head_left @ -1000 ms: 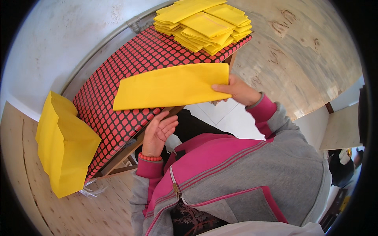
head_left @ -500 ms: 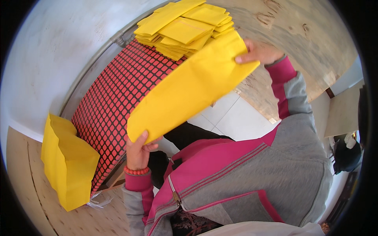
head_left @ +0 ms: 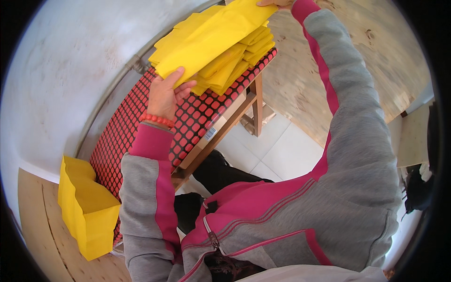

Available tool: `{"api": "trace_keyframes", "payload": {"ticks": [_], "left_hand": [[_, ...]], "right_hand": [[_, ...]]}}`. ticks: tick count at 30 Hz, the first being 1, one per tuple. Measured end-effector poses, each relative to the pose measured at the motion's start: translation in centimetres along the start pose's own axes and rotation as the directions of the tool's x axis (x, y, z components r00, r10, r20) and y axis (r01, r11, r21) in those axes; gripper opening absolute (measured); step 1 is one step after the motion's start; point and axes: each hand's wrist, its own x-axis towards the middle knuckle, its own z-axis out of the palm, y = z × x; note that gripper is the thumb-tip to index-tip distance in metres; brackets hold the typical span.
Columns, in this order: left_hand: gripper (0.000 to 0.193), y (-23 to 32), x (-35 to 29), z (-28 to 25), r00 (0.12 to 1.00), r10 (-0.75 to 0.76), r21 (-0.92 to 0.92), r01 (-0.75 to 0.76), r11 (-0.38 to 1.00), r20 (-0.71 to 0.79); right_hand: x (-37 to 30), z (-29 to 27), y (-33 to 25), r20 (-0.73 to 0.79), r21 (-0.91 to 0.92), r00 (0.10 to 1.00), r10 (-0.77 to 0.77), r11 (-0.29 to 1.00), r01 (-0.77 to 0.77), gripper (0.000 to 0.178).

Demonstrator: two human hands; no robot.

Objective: The person folds yellow paper sheets on a patterned table. They fold the paper in half, then fold the edges inward to create a smaller rectangle, and place the finished piece on a growing stack.

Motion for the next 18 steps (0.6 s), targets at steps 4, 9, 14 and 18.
{"api": "trace_keyframes", "payload": {"ticks": [4,9,14,18], "left_hand": [[0.035,-0.3,1.7,0.7,0.971,-0.156,-0.026,0.163,0.986,0.179],[0.037,-0.8,2.4,0.1,0.951,-0.227,-0.027,0.238,0.971,0.211],[0.035,-1.5,0.9,-1.2,0.931,-0.31,-0.005,0.317,0.948,0.192],[0.033,-2.2,-2.8,-3.0,0.971,-0.231,0.029,0.23,0.973,0.068]], "right_hand": [[4.6,0.8,4.3,-0.165,-0.13,0.986,-0.033,0.991,0.011,0.037],[4.6,1.9,5.4,-0.259,-0.278,0.966,0.018,0.956,-0.092,0.041],[4.6,1.6,7.6,-0.282,-0.342,0.958,-0.046,0.938,-0.055,0.042],[4.8,2.6,7.7,-0.208,-0.63,0.845,-0.493,0.728,0.269,0.049]]}}
